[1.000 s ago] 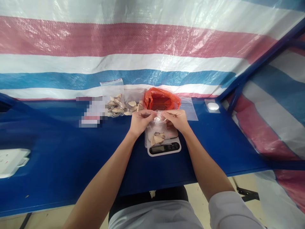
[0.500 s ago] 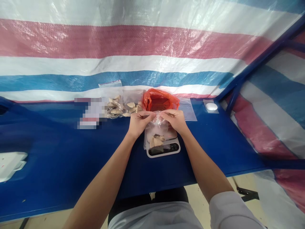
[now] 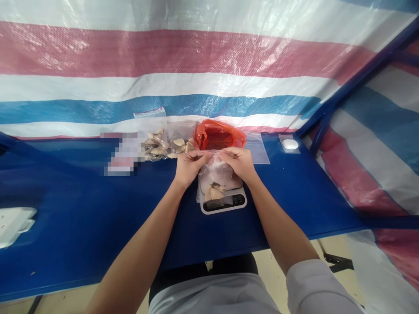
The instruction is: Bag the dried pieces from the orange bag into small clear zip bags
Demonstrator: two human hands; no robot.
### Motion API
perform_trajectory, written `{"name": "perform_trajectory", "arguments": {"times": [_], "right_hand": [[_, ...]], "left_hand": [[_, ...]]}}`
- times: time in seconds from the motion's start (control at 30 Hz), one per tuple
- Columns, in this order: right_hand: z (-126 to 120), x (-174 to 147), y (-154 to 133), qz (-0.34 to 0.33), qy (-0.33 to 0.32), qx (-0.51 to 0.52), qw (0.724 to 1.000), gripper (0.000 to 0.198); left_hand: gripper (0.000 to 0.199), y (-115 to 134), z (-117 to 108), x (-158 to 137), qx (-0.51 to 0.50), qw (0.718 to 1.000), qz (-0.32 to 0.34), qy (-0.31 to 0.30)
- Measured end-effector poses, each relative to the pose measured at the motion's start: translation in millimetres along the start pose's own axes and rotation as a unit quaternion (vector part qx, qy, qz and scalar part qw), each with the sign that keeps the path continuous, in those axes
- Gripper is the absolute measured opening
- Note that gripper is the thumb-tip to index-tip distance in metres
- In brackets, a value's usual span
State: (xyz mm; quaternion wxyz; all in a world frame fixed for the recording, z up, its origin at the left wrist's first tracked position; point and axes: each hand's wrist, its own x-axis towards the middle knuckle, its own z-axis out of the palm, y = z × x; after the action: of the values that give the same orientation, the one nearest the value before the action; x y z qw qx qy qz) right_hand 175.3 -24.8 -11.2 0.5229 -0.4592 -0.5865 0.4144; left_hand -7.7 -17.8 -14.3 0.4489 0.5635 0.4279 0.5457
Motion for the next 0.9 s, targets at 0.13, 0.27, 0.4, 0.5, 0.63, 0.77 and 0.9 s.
{"name": "perform_trajectory", "arguments": {"times": [0.13, 0.27, 0.4, 0.5, 0.63, 0.77, 0.9], "right_hand": [[-1.4, -0.1, -3.4, -0.001, -0.001, 0.01, 1.0, 0.025], [-0.3, -1.8, -9.7, 0.019, -0.015, 0.019, 1.0, 0.029], [0.8, -1.9, -10.2, 0.017, -0.025, 0.013, 0.999, 0.026], [0.5, -1.2, -8.1, 0.016, -0.02, 0.013, 1.0, 0.024], [-0.9, -0.6, -7.3, 0.027, -0.02, 0.02, 0.999, 0.026], [-3.8, 0.1, -7.5, 0.02, -0.034, 0.017, 0.999, 0.029], [-8.4, 1.6, -5.8, 0.02, -0.036, 0.036, 0.998, 0.031]], "left_hand": [[0.025, -3.1, -1.8, 1.8, -0.022, 1.0, 0.001, 0.008], [0.021, -2.9, -1.0, 1.2, -0.029, 0.999, 0.021, 0.01], [0.024, -0.2, -0.2, -0.7, -0.008, 1.0, 0.006, 0.015], [0.027, 1.4, -2.3, -0.9, -0.014, 1.0, -0.017, -0.007], [0.029, 2.1, -6.0, 0.9, -0.037, 0.999, -0.006, -0.022], [0.027, -1.3, -9.9, 3.8, -0.037, 0.999, 0.008, -0.002], [0.025, -4.5, -12.9, 5.5, -0.025, 1.0, 0.007, 0.002]]}}
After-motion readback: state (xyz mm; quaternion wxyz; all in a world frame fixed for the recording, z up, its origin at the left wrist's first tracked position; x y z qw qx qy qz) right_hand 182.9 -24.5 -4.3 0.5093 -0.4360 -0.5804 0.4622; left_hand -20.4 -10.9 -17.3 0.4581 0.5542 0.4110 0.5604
